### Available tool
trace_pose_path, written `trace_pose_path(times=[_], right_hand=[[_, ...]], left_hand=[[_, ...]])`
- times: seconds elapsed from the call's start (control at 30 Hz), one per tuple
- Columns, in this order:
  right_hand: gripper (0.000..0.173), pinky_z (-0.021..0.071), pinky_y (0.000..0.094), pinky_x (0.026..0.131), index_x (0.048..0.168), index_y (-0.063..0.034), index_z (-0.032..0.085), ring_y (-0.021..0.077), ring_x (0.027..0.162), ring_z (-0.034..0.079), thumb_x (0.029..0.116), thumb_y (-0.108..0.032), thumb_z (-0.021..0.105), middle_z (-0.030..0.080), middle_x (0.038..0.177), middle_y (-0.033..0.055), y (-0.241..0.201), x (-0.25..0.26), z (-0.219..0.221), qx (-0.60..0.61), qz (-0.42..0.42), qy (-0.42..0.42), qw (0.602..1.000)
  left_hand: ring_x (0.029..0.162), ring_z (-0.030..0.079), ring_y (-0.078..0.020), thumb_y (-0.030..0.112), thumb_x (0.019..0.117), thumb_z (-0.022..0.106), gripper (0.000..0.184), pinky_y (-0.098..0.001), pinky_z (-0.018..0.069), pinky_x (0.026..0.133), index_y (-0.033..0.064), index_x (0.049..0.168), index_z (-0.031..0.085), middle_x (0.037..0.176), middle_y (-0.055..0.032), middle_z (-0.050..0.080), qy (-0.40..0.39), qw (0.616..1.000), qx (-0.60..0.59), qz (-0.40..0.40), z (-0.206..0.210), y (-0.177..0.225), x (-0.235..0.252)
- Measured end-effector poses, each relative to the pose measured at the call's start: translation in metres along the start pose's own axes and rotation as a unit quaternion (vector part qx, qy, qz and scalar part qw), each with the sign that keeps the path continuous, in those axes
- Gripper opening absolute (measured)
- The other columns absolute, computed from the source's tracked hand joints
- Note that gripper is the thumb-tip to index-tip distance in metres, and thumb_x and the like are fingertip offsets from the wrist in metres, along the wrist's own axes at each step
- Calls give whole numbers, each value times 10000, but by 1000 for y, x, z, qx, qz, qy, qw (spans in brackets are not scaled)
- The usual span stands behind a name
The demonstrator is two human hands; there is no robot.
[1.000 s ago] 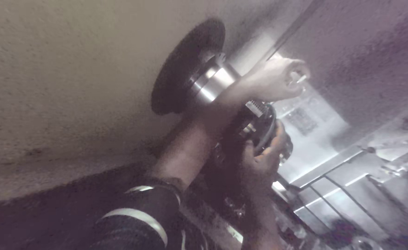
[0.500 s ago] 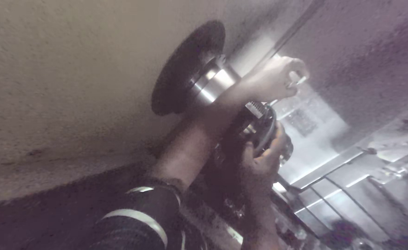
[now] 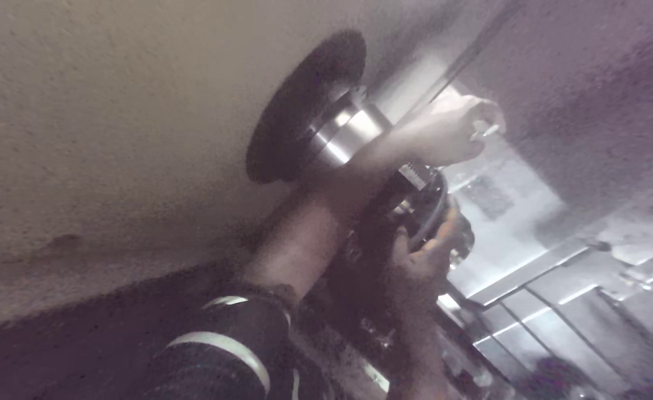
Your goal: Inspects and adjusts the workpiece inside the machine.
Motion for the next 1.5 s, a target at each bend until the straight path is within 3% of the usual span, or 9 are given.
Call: trace_pose_path(times=[0.37, 0.5, 0.73, 0.93, 1.03, 1.17, 1.27, 1.4, 1.5], right_hand=[[751, 574, 379, 710, 1594, -91, 304, 171, 818, 672, 922, -158, 631, 686, 1138, 138, 1, -4, 1, -9, -3, 9, 1000], [733, 569, 306, 816, 1580, -80, 335, 102, 960, 667, 911, -176, 619, 637, 1303, 132, -1, -6, 2, -2, -8, 23, 1000], [741, 573, 354, 751, 1568, -80, 367, 154, 894, 679, 880, -156, 633, 667, 1234, 155, 6, -5, 6, -4, -21, 46, 999], [730, 570, 323, 854, 1578, -82, 340, 121, 1016, 672, 911, -145, 630, 614, 1361, 144, 0, -4, 2, 3, -13, 32, 999], [744, 579, 360, 707, 1577, -153, 364, 145, 858, 684, 890, -120, 648, 669, 1238, 112, 5, -4, 4, 10, 2, 42, 999], [714, 569, 382, 821, 1574, -66, 342, 190, 959, 683, 924, -119, 632, 661, 1257, 174, -5, -6, 0, 7, -3, 21, 1000], [760, 553, 404, 650, 1584, -123, 347, 192, 748, 664, 887, -201, 640, 701, 1025, 121, -1, -7, 1, -59, 8, 27, 998], [765, 577, 435, 810, 1615, -138, 271, 207, 985, 684, 938, -198, 621, 638, 1319, 137, -6, -6, -5, -47, 29, -23, 998], [760, 569, 393, 697, 1594, -113, 322, 180, 840, 682, 901, -207, 621, 693, 1150, 130, 4, -6, 1, -45, -12, 21, 999]], left_hand=[[740, 633, -118, 275, 922, 735, 389, -332, 542, 739, 160, 1287, 660, 870, -2, 695, 12, 999, 43, -15, -4, 7, -3], [691, 639, -112, 219, 916, 735, 384, -336, 557, 687, 162, 1284, 644, 889, -6, 708, 11, 1000, 15, -12, -4, 9, -4], [674, 636, -107, 208, 906, 735, 402, -332, 558, 673, 159, 1295, 647, 837, -6, 703, 11, 1000, -5, -10, -3, 4, -1], [692, 642, -113, 237, 919, 740, 400, -338, 562, 693, 150, 1299, 647, 851, -5, 703, 12, 1000, 6, -11, -1, 2, 0], [729, 672, -114, 338, 896, 783, 519, -344, 579, 731, 163, 1353, 609, 862, -4, 722, 11, 999, 12, -30, -3, 5, -1], [739, 650, -110, 269, 910, 763, 398, -326, 558, 728, 158, 1278, 659, 907, -7, 709, 19, 1000, 19, -15, -4, 8, -2], [783, 647, -121, 258, 921, 744, 367, -343, 545, 753, 156, 1265, 672, 965, -20, 710, 16, 999, 29, -6, -6, 11, -2], [783, 653, -124, 240, 907, 732, 355, -343, 552, 743, 147, 1247, 687, 960, -28, 712, 25, 999, 34, 3, -3, 6, 0], [785, 667, -136, 252, 916, 748, 365, -354, 563, 749, 149, 1258, 677, 960, -36, 718, 23, 999, 36, -6, -4, 9, 0]])
Point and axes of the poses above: each hand's wrist, its own x-axis towards the middle knuckle, its own z-axis out of the palm, y = z × x, the point moved 3 cm from there along x, towards the middle knuckle
